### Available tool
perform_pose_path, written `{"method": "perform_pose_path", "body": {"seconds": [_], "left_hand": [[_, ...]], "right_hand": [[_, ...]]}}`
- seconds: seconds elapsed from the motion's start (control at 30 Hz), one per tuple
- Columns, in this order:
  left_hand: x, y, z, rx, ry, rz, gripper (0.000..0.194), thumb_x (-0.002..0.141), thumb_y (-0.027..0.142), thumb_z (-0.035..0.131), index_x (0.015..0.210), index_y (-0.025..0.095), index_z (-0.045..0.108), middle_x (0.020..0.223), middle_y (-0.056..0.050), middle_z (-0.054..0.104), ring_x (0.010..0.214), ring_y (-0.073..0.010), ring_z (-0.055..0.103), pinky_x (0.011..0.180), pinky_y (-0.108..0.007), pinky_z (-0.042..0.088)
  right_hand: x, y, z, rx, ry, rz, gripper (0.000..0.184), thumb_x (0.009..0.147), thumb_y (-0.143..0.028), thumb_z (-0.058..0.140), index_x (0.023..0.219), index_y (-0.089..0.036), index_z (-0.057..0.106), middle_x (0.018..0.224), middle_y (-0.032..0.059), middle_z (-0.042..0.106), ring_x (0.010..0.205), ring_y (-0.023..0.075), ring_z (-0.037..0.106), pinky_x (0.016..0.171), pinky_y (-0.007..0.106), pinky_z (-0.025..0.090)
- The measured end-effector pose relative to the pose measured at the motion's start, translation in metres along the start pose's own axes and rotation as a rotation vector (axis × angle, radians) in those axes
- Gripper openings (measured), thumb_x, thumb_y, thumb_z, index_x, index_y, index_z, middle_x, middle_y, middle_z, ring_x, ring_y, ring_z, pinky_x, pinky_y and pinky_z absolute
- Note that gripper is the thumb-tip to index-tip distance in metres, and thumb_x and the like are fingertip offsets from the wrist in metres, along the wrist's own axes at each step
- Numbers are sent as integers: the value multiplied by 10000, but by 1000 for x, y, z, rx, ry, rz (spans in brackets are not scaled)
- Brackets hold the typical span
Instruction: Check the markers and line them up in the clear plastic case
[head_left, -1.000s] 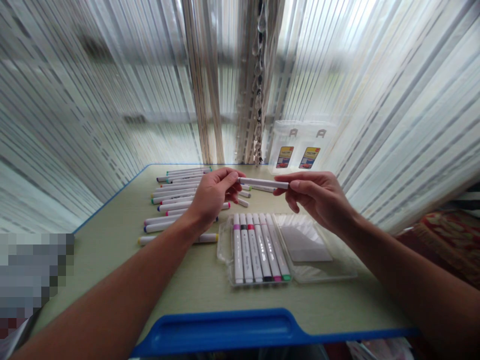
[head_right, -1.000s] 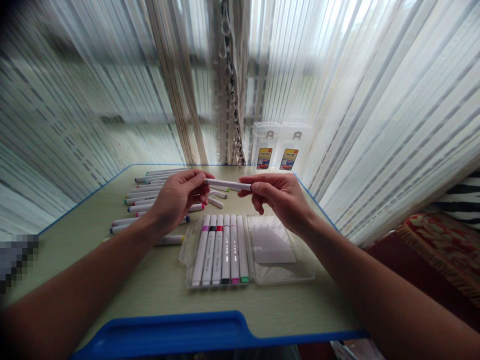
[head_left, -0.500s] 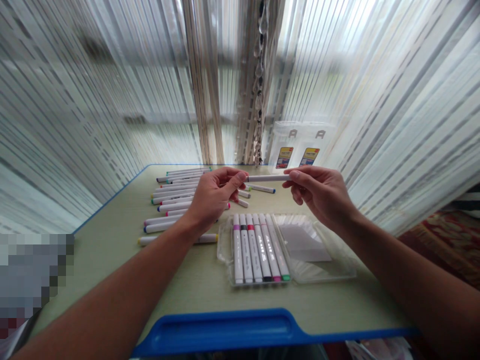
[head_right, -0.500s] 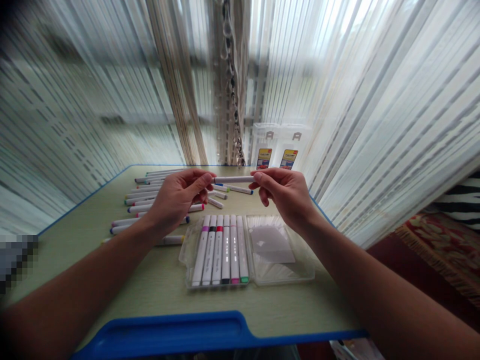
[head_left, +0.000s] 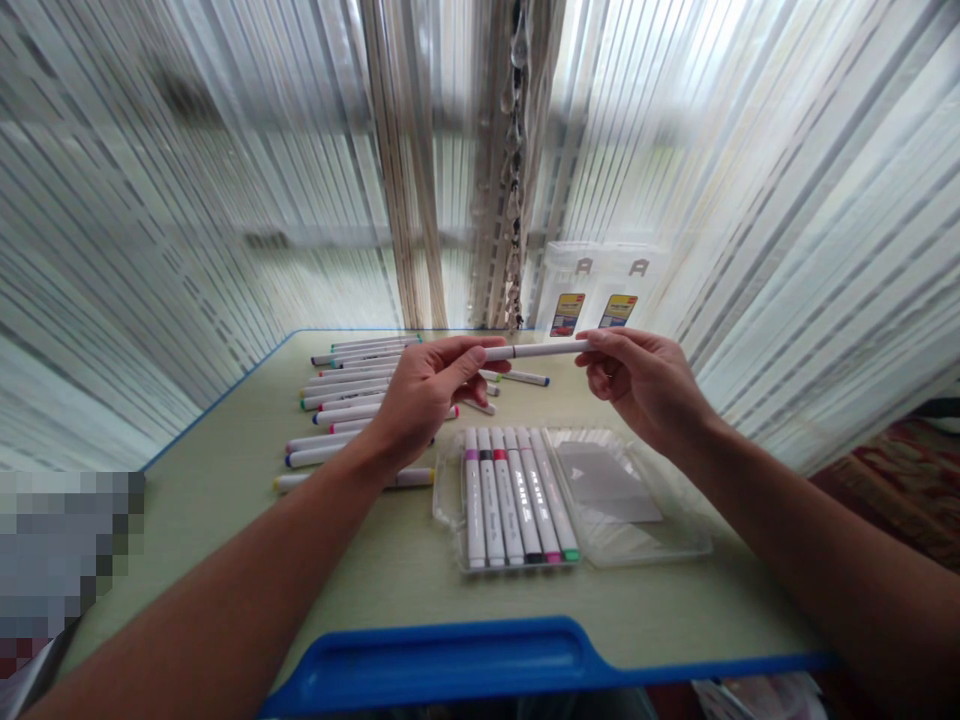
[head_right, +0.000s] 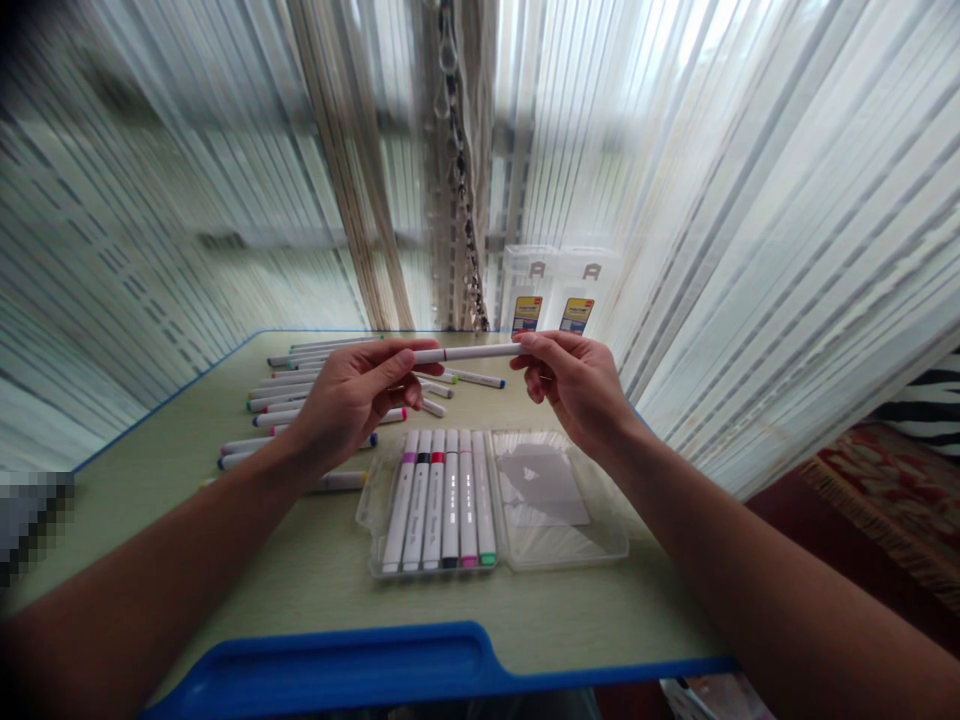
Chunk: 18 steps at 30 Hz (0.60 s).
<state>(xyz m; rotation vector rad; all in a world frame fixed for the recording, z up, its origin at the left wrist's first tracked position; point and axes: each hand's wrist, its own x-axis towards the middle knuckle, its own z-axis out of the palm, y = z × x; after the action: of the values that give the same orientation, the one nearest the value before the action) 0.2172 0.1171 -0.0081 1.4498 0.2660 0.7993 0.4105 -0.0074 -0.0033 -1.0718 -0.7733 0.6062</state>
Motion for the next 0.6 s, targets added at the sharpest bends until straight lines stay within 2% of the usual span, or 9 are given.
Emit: {"method": "perform_pose_path", "body": {"seconds": [0.27, 0.6], "left_hand": [[-3, 2, 2, -6, -61, 37, 270, 831, 242, 756, 1085, 152, 782, 922, -89, 780, 594, -83, 598, 597, -237, 524], [-2, 3, 3, 33, -63, 39, 287, 829, 264, 772, 1090, 144, 784, 907, -91, 787, 573, -67, 591, 573, -212, 519]], "right_hand": [[2, 0, -1, 14, 30, 38, 76, 731, -218, 775, 740, -142, 778, 597, 42, 677, 419, 65, 479, 383, 201, 336], [2, 0, -1, 0, 25, 50, 69, 735, -221, 767, 738, -153, 770, 601, 36, 667, 431, 68, 468, 385, 207, 335]]}}
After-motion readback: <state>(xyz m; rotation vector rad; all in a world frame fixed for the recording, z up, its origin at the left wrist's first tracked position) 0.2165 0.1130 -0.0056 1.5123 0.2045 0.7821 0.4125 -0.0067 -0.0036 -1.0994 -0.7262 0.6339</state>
